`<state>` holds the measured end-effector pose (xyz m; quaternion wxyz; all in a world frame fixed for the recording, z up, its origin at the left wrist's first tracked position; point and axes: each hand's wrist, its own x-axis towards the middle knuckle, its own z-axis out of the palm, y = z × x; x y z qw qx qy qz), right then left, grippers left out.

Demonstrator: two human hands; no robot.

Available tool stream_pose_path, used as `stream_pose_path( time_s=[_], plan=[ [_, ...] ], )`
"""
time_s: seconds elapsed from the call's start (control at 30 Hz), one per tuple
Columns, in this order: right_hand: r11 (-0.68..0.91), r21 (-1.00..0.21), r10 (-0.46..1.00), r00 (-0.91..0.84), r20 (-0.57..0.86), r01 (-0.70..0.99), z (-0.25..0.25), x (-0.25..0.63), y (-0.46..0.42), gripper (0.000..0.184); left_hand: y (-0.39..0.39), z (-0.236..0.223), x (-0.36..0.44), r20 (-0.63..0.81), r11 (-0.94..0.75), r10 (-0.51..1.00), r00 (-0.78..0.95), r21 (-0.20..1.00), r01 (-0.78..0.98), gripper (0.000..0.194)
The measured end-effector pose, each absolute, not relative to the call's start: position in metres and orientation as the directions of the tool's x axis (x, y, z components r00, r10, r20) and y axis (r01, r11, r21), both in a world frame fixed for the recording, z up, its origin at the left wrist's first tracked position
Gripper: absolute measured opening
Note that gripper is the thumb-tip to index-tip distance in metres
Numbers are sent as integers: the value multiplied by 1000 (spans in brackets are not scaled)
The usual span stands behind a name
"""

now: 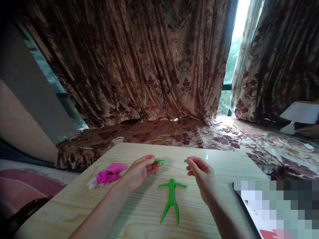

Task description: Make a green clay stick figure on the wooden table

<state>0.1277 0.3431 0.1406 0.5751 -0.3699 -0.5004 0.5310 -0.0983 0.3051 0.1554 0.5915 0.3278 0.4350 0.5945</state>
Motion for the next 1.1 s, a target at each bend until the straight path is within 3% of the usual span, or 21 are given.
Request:
stream_pose_path(
  time_s=[0.17, 0.27, 0.4, 0.53, 0.67, 0.77, 0.8, 0.87, 0.97, 1.1],
  plan=[
    [45, -955, 975, -197, 106, -292, 140, 125, 341, 23, 312, 153, -106, -82, 31, 987, -138, 941, -338, 25],
    [27, -962, 976, -203, 84, -271, 137, 124, 342, 26, 321, 148, -120, 33, -35, 963, -267, 999, -1, 23],
    [68, -985, 974, -202, 99, -156, 134, 124, 342, 26, 330, 137, -130, 139, -30, 933, -332, 949, 314, 19],
    [59, -988, 962, -258, 95, -144, 136, 127, 341, 28, 323, 127, -127, 223, -62, 944, -245, 846, 530, 8],
    [-4, -977, 930, -360, 74, -211, 138, 129, 339, 28, 311, 133, -122, 283, -108, 949, -137, 703, 703, 19],
    [-6, -975, 923, -377, 80, -223, 140, 126, 337, 30, 310, 147, -106, 449, -159, 886, -119, 534, 830, 29],
    [9, -979, 925, -370, 86, -205, 141, 124, 337, 28, 312, 152, -97, 498, -187, 858, -126, 530, 827, 29],
    [70, -986, 928, -353, 121, -153, 142, 121, 335, 21, 315, 159, -74, 468, -262, 876, -115, 663, 702, 29],
    [183, -975, 911, -352, 216, -125, 140, 119, 335, 15, 317, 160, -40, 90, -104, 994, 57, 934, 342, 33],
    [272, -960, 915, -288, 281, -72, 135, 118, 337, 15, 309, 152, -22, -20, 17, 990, 140, 1000, 20, 29]
  ],
)
